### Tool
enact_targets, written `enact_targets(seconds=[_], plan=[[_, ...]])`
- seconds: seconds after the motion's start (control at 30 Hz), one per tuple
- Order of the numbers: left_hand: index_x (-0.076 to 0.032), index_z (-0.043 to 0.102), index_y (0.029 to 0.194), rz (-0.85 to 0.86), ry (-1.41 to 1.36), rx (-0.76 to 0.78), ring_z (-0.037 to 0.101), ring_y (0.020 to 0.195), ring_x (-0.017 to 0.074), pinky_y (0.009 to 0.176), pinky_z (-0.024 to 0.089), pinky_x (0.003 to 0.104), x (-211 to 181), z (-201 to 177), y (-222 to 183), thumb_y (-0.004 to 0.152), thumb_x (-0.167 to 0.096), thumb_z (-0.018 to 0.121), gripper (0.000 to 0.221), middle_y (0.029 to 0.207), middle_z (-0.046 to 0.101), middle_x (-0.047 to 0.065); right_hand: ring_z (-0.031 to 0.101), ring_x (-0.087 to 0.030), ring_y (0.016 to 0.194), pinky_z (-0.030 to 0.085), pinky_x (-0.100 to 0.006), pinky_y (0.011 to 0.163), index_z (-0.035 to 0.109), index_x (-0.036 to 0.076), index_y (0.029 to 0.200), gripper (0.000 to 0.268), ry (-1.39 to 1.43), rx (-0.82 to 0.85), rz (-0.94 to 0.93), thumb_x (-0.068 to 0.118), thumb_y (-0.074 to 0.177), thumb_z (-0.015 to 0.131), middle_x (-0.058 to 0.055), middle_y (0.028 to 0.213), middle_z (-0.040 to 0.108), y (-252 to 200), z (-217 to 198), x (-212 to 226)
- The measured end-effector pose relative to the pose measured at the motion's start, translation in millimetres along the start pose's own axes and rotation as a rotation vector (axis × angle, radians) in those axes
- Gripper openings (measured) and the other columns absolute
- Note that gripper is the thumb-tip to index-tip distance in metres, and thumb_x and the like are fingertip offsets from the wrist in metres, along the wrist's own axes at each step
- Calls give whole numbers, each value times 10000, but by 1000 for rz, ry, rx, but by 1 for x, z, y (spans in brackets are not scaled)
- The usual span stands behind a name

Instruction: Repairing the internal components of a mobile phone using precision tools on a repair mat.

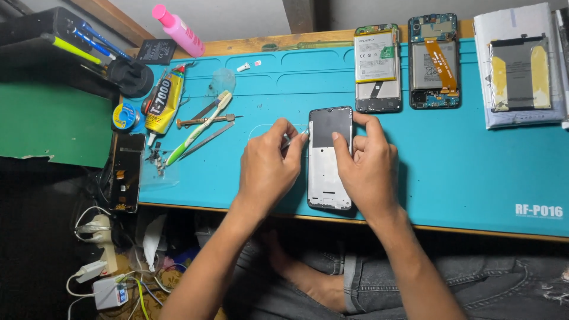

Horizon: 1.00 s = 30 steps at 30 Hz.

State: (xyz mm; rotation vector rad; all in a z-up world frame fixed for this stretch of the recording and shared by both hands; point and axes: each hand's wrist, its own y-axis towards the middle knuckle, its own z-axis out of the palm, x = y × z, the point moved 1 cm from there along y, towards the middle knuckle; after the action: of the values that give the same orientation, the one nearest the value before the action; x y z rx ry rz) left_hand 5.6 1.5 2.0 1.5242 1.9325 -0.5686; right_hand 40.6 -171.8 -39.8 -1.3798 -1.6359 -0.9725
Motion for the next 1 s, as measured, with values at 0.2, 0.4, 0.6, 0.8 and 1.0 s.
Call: enact_targets(seconds=[0.2, 0.4, 0.6, 0.8, 1.0], plan=[[-87, 706, 896, 115, 50, -51, 689, 533, 305, 553, 530, 416, 2, 2, 27, 987, -175, 744, 132, 567, 672, 113, 415, -141, 346, 332, -290, 416, 635, -22, 1323, 344, -15, 3, -2, 131, 1025, 710, -14, 435, 491, 0, 1, -3], [-139, 698, 905, 115, 18, 32, 695, 581, 320, 606, 541, 422, 16, -6, 34, 974, -211, 754, 114, 580, 672, 86, 392, -140, 354, 329, -286, 429, 640, -22, 1318, 329, -20, 5, -3, 125, 1031, 702, -11, 433, 475, 0, 0, 1], [-144, 693, 889, 70, 3, 43, 687, 577, 312, 604, 538, 412, 14, -8, 24, 979, -216, 743, 125, 574, 672, 95, 380, -146, 354, 327, -292, 430, 639, -25, 1316, 333, -26, -3, -16, 126, 1028, 711, -17, 429, 457, -1, 0, 4], [-135, 685, 892, 53, -34, 60, 669, 576, 307, 604, 528, 402, 16, -8, 23, 988, -218, 733, 135, 575, 665, 103, 385, -142, 361, 325, -301, 431, 637, -16, 1325, 338, -30, 6, 11, 131, 1028, 703, -17, 439, 469, -1, -1, 9], [-167, 703, 902, 112, -6, 80, 701, 628, 322, 630, 547, 411, 20, -15, 32, 979, -236, 743, 110, 602, 688, 94, 401, -132, 356, 315, -288, 423, 645, -18, 1320, 329, -31, 1, 2, 129, 1033, 713, -9, 445, 482, -1, 0, 6]])
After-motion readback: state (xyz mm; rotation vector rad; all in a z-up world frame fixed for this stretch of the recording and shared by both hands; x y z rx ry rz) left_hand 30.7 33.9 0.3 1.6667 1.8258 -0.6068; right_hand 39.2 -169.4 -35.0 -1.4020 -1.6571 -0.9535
